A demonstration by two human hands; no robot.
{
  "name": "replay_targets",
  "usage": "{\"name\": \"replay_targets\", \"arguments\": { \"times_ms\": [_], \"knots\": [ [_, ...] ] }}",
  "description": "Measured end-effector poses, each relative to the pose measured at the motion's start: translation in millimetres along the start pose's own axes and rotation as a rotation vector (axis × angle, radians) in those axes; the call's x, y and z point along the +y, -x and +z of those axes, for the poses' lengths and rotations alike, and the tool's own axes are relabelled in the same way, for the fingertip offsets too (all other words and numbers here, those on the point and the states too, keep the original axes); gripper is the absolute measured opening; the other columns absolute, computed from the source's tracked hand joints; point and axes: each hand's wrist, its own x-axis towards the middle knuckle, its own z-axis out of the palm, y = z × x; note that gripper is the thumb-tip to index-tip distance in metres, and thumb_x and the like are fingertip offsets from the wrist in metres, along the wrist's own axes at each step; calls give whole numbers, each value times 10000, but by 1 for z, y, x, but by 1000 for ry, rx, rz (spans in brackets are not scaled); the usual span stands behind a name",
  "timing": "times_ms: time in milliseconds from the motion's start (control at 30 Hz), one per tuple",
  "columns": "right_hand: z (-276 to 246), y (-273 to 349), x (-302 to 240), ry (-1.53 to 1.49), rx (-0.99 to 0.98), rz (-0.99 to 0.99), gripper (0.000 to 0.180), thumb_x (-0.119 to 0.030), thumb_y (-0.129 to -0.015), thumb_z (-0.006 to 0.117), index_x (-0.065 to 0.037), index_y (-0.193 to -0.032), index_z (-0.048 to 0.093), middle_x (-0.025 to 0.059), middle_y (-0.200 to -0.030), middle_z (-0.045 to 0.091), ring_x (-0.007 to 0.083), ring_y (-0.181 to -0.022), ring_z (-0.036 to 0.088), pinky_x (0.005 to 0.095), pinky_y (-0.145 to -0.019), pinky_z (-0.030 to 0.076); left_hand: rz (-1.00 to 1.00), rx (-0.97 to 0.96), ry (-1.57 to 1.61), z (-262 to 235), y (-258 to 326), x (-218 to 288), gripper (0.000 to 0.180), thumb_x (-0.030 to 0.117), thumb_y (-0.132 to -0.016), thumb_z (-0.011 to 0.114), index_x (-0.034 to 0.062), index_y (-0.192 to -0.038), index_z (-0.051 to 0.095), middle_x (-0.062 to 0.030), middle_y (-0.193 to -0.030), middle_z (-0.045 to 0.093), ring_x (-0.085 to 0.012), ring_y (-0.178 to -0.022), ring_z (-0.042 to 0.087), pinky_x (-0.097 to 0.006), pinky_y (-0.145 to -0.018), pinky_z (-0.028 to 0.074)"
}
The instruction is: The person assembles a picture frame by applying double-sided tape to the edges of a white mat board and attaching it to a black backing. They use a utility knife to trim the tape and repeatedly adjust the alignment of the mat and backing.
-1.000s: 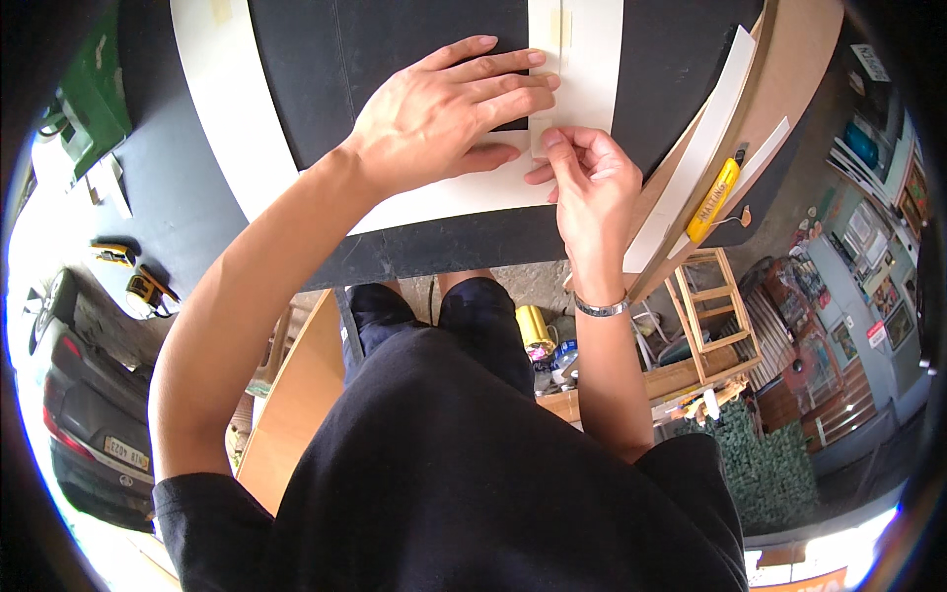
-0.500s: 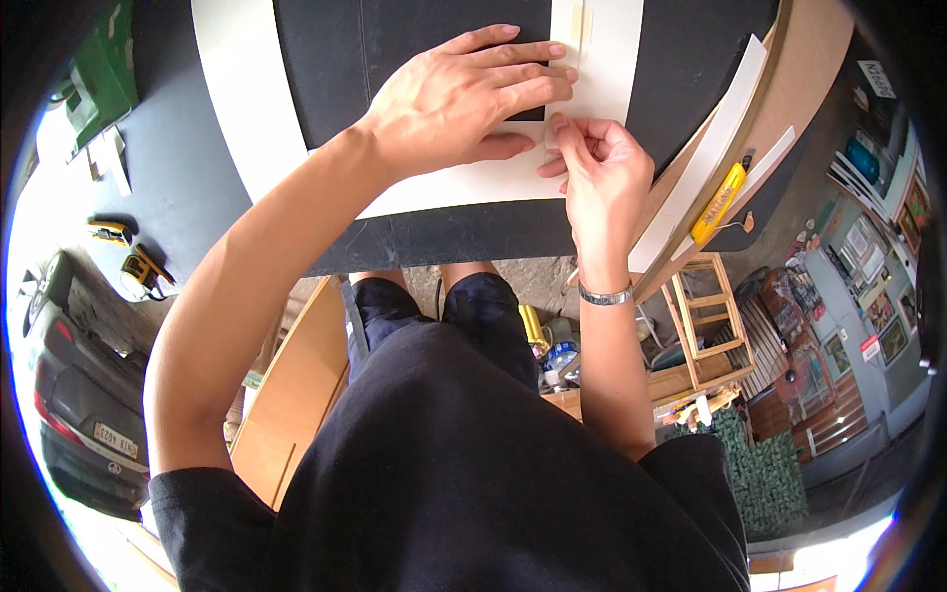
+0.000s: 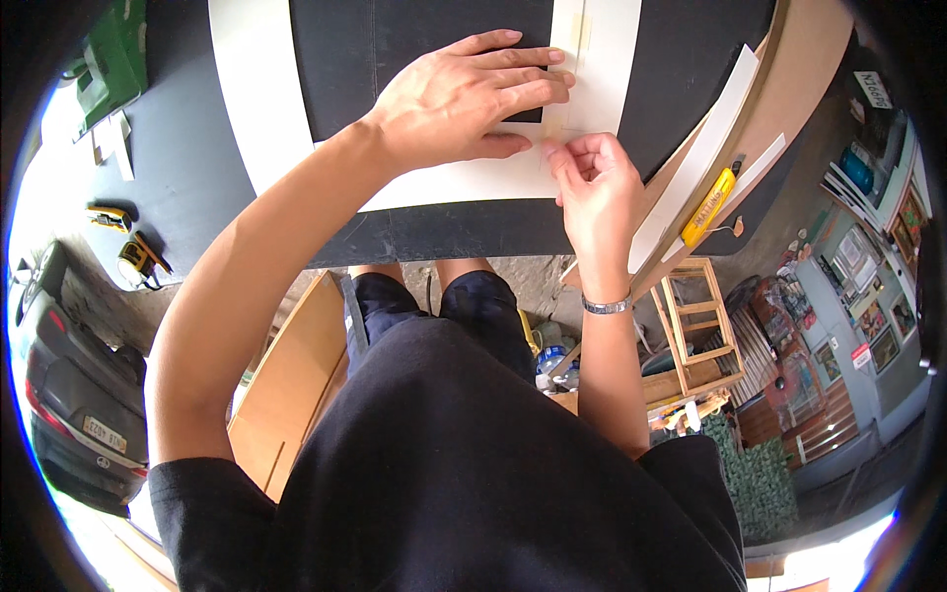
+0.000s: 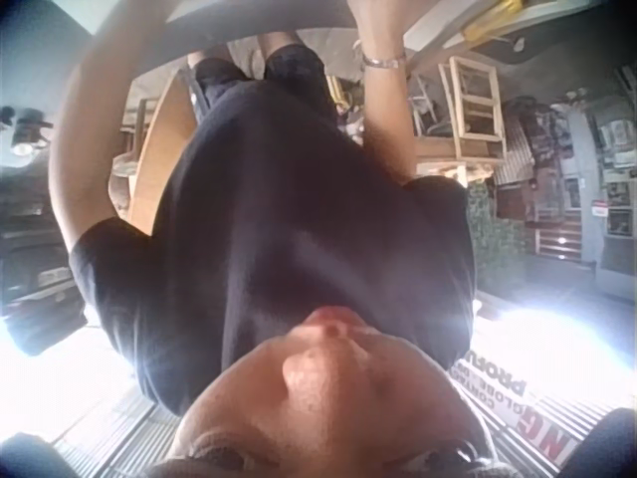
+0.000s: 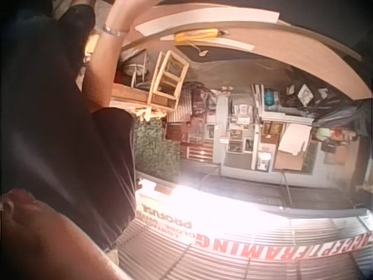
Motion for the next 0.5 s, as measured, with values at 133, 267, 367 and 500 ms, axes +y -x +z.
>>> {"name": "replay_targets", "arguments": {
  "times_ms": [133, 267, 367, 500],
  "knots": [
    [-1, -7, -8, 45, 51, -175, 160, -104, -901, 744, 13, -866, 640, 138, -715, 700, 219, -607, 688, 327, -593, 519, -22, 5, 5, 2, 1, 1, 577, 438, -883, 741, 234, -1389, 551, 48, -1469, 576, -127, -1456, 415, -407, -1264, 276],
    [-8, -6, -14, 179, -22, -215, 141, -97, -907, 727, 2, -849, 643, 164, -716, 695, 266, -622, 702, 354, -600, 522, -12, 17, 3, 4, 2, -1, 579, 410, -875, 752, 228, -1387, 551, 42, -1468, 576, -132, -1456, 416, -404, -1262, 275],
    [-6, 2, -6, 151, -44, -155, 131, -92, -914, 714, 1, -853, 645, 170, -708, 686, 282, -625, 702, 366, -604, 521, -4, 30, 22, 4, 1, -2, 577, 389, -872, 758, 225, -1385, 550, 35, -1472, 572, -138, -1456, 415, -408, -1260, 278],
    [-7, -10, -15, 134, -39, -174, 126, -92, -916, 714, 3, -865, 648, 171, -712, 687, 286, -641, 710, 367, -606, 522, -8, 32, -1, 4, 2, -1, 577, 375, -871, 759, 220, -1385, 547, 31, -1477, 568, -146, -1457, 416, -417, -1258, 278]
  ]
}}
